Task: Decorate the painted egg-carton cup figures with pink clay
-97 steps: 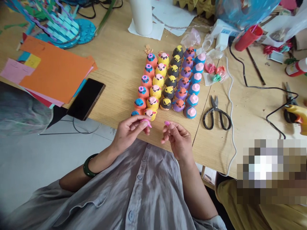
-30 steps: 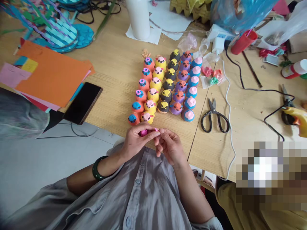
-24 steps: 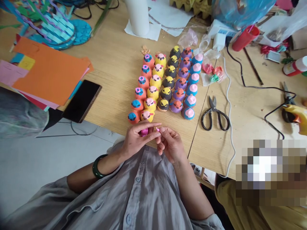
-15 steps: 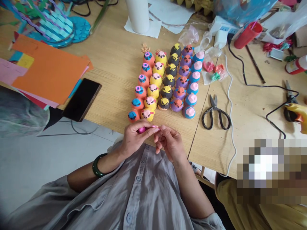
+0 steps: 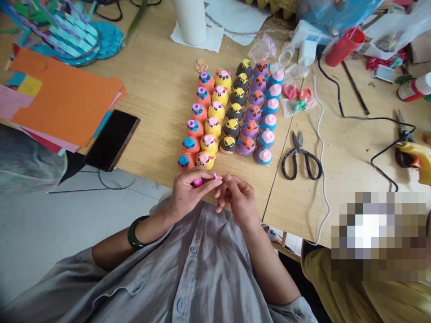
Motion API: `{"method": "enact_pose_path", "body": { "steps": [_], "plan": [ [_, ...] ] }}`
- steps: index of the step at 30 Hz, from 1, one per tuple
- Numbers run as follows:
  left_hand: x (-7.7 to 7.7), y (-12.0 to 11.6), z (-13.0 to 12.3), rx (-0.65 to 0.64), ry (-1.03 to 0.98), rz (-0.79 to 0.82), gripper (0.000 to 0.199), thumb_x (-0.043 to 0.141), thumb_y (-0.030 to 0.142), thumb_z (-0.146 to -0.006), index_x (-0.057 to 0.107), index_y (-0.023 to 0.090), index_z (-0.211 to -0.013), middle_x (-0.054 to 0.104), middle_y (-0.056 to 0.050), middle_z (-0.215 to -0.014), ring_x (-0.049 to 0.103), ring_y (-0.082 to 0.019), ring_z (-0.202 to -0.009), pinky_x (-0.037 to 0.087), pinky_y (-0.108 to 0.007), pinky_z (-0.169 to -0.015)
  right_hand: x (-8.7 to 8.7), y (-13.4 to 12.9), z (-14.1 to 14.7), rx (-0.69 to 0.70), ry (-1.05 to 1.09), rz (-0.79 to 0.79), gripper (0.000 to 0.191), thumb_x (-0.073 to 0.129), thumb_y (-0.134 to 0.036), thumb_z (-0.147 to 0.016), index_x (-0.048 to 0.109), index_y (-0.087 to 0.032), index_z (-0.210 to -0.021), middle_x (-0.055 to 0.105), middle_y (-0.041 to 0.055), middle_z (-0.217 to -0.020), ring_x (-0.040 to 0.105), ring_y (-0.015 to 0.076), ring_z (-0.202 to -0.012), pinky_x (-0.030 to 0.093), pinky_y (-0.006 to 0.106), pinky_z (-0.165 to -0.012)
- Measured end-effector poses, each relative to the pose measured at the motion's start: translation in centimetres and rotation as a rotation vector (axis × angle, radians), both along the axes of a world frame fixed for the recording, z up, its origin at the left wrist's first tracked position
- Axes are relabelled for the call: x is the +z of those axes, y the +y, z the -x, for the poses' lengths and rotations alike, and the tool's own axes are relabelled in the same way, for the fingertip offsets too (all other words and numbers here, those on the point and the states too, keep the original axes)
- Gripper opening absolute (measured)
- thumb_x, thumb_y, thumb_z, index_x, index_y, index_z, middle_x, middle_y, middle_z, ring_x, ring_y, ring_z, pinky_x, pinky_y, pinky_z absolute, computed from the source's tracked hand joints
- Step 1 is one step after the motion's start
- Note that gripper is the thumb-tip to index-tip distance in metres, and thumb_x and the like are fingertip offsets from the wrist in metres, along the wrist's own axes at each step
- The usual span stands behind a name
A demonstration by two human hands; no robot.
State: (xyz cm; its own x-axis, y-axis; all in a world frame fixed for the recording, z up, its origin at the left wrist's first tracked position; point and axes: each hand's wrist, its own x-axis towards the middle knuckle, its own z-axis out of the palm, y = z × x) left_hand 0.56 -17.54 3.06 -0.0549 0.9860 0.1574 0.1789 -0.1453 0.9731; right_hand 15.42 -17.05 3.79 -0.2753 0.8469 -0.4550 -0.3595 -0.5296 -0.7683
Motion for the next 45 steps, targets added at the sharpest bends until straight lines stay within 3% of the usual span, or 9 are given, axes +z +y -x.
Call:
{"method": "enact_pose_path", "body": {
  "steps": [4, 11, 18, 23, 28, 32, 35, 38, 45],
  "plan": [
    [-0.1, -0.1, 0.2, -0.026, 0.098, -0.03, 0.015, 0.079, 0.029, -0.085, 0.072, 0.017, -0.079, 0.064, 0.001, -0.071, 0.051, -0.008, -0.058, 0.042, -0.021, -0.055, 0.3, -0.4, -0.1, -0.088, -0.214, -0.18, 0.028, 0.078, -0.045, -0.082, 0.074, -0.023, -0.1, 0.063, -0.0016, -0.074, 0.054, 0.0095, -0.054, 0.053, 0.022, -0.042],
    [0.3, -0.6, 0.5, -0.1, 0.441, -0.111, 0.01, 0.071, 0.019, -0.087, 0.069, 0.018, -0.078, 0.061, 0.001, -0.073, 0.055, -0.011, -0.065, 0.042, -0.023, -0.062, 0.4, -1.1, -0.3, -0.001, -0.567, -0.465, 0.016, 0.077, -0.038, -0.085, 0.076, -0.022, -0.085, 0.067, 0.0037, -0.085, 0.063, 0.0134, -0.072, 0.057, 0.025, -0.058],
    [0.3, -0.9, 1.0, -0.095, 0.446, -0.108, 0.015, 0.077, 0.031, -0.085, 0.069, 0.018, -0.084, 0.059, 0.002, -0.072, 0.055, -0.011, -0.065, 0.043, -0.022, -0.061, 0.2, -1.5, -0.1, -0.063, -0.539, -0.45, 0.023, 0.072, -0.043, -0.089, 0.076, -0.02, -0.086, 0.072, 0.0038, -0.082, 0.068, 0.0134, -0.068, 0.058, 0.027, -0.062],
    [0.5, -1.1, 1.5, -0.121, 0.39, -0.115, 0.002, 0.072, 0.019, -0.088, 0.072, 0.017, -0.089, 0.064, 0.0, -0.075, 0.059, -0.012, -0.068, 0.046, -0.022, -0.064, 0.4, -1.5, 0.4, -0.072, -0.489, -0.394, 0.028, 0.073, -0.046, -0.087, 0.072, -0.019, -0.094, 0.072, 0.0026, -0.079, 0.069, 0.0128, -0.065, 0.06, 0.027, -0.064],
    [0.3, -1.4, 1.8, -0.067, 0.432, -0.179, 0.014, 0.069, 0.023, -0.092, 0.071, 0.017, -0.079, 0.065, 0.0, -0.073, 0.06, -0.011, -0.067, 0.046, -0.022, -0.065, 0.4, -1.5, 0.5, -0.032, -0.491, -0.363, 0.032, 0.075, -0.048, -0.084, 0.071, -0.018, -0.096, 0.071, 0.0019, -0.081, 0.068, 0.0119, -0.063, 0.058, 0.025, -0.06],
    [0.6, -1.3, 2.0, -0.061, 0.415, -0.178, 0.013, 0.069, 0.019, -0.09, 0.07, 0.017, -0.077, 0.063, 0.001, -0.07, 0.059, -0.01, -0.064, 0.046, -0.021, -0.062, 0.4, -1.4, 0.4, -0.012, -0.501, -0.34, 0.031, 0.079, -0.047, -0.081, 0.071, -0.017, -0.084, 0.07, 0.0013, -0.073, 0.065, 0.0112, -0.057, 0.056, 0.024, -0.053],
    [0.8, -1.1, 2.2, -0.061, 0.366, -0.163, 0.004, 0.071, 0.018, -0.089, 0.074, 0.017, -0.092, 0.063, 0.001, -0.074, 0.06, -0.01, -0.066, 0.05, -0.021, -0.065, 0.5, -1.2, 0.4, -0.037, -0.433, -0.317, 0.029, 0.079, -0.045, -0.081, 0.071, -0.018, -0.082, 0.068, 0.0, -0.068, 0.065, 0.0114, -0.054, 0.057, 0.025, -0.052],
    [0.6, -0.9, 2.4, -0.039, 0.3, -0.166, 0.028, 0.076, 0.022, -0.086, 0.073, 0.018, -0.114, 0.064, 0.001, -0.076, 0.061, -0.01, -0.068, 0.052, -0.02, -0.065, 0.8, -0.9, 0.6, -0.054, -0.314, -0.223, 0.026, 0.08, -0.042, -0.081, 0.072, -0.018, -0.085, 0.067, -0.0009, -0.069, 0.063, 0.0111, -0.054, 0.06, 0.026, -0.052],
    [0.8, -0.8, 2.6, -0.027, 0.221, -0.185, 0.009, 0.069, 0.021, -0.093, 0.076, 0.017, -0.089, 0.076, -0.004, -0.084, 0.069, -0.013, -0.077, 0.054, -0.023, -0.071, 1.2, -0.7, 0.6, 0.029, -0.183, -0.128, 0.024, 0.078, -0.042, -0.083, 0.073, -0.019, -0.087, 0.065, -0.0007, -0.074, 0.06, 0.0104, -0.059, 0.062, 0.026, -0.049]
  ]
}}
